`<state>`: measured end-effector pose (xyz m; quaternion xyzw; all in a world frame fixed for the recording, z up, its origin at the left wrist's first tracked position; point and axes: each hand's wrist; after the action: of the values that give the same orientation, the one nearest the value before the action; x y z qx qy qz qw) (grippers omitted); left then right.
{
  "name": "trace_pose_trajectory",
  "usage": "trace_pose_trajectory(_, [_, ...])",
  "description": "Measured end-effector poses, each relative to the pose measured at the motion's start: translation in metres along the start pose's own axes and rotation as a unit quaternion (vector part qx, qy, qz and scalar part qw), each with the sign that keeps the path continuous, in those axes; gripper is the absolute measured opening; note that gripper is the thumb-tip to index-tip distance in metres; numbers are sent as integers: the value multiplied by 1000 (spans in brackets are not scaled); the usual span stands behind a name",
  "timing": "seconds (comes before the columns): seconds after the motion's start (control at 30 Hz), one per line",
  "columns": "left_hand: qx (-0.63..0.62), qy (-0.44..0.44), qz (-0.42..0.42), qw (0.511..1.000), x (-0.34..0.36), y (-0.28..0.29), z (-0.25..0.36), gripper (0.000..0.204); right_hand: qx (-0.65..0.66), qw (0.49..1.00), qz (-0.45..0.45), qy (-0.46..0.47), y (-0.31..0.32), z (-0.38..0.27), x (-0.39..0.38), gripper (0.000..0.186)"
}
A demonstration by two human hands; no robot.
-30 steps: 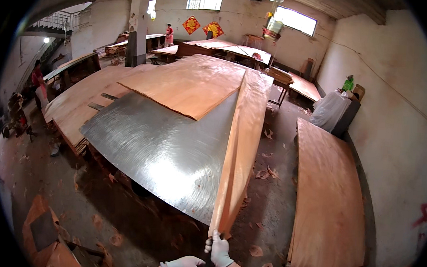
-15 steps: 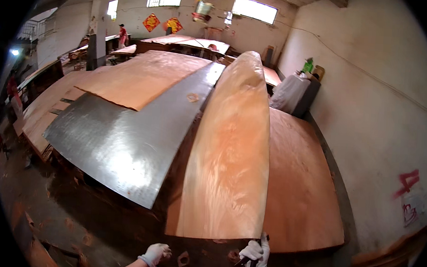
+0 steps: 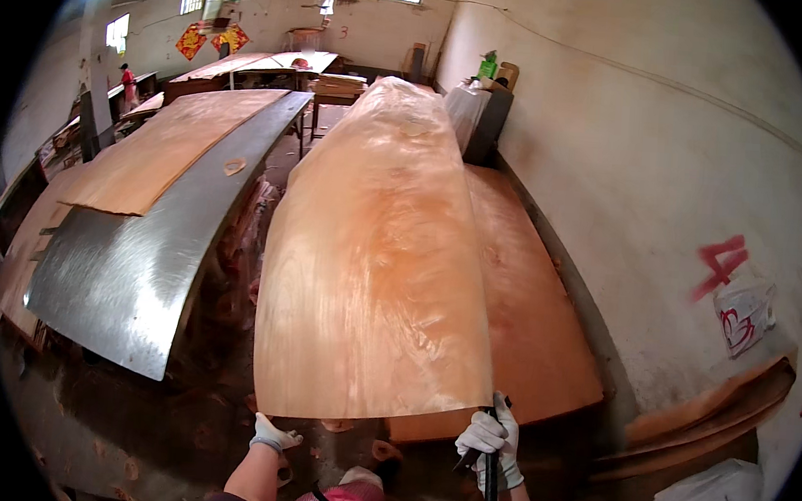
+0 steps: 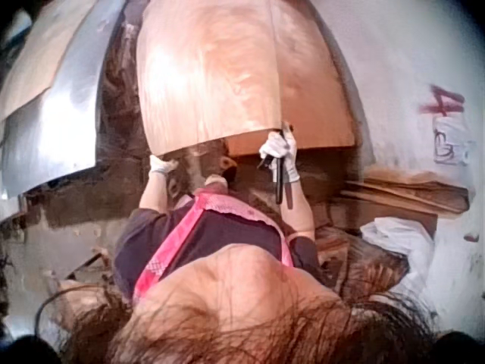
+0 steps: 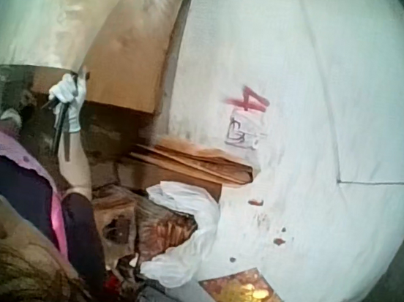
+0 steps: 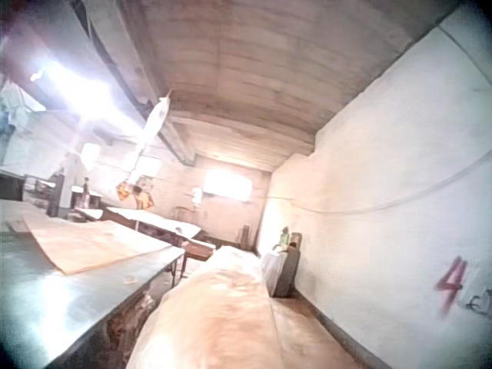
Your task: The person uses a utility knife to cut pieces of plywood veneer, then moves and stacks large plywood sheets onto a table.
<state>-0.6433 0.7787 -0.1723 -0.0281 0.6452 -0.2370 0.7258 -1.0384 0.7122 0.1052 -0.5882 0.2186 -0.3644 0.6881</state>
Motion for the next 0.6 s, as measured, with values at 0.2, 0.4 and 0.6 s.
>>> trace_pose_trajectory(0.2, [-182, -130, -168, 960, 89, 6, -2, 66, 24, 1000, 4, -7, 7, -66, -9, 47])
trace_pose_trajectory(0.4, [-262, -256, -82, 927, 95, 7, -12, 62, -27, 997, 66, 14, 1, -145, -34, 48])
trace_pose_trajectory(0.6, [-135, -237, -31, 962, 79, -58, -65, 47, -125, 974, 185, 44, -19, -279, -106, 42])
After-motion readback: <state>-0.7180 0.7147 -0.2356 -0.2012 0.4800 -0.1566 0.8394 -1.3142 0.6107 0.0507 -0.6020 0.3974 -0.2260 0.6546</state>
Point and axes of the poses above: each hand's wrist, its own x-axis towards the middle knuckle, its own y-axis out of the back of the hand, z = x × y, and after that the axes turned 12 degrees about x, right-handed
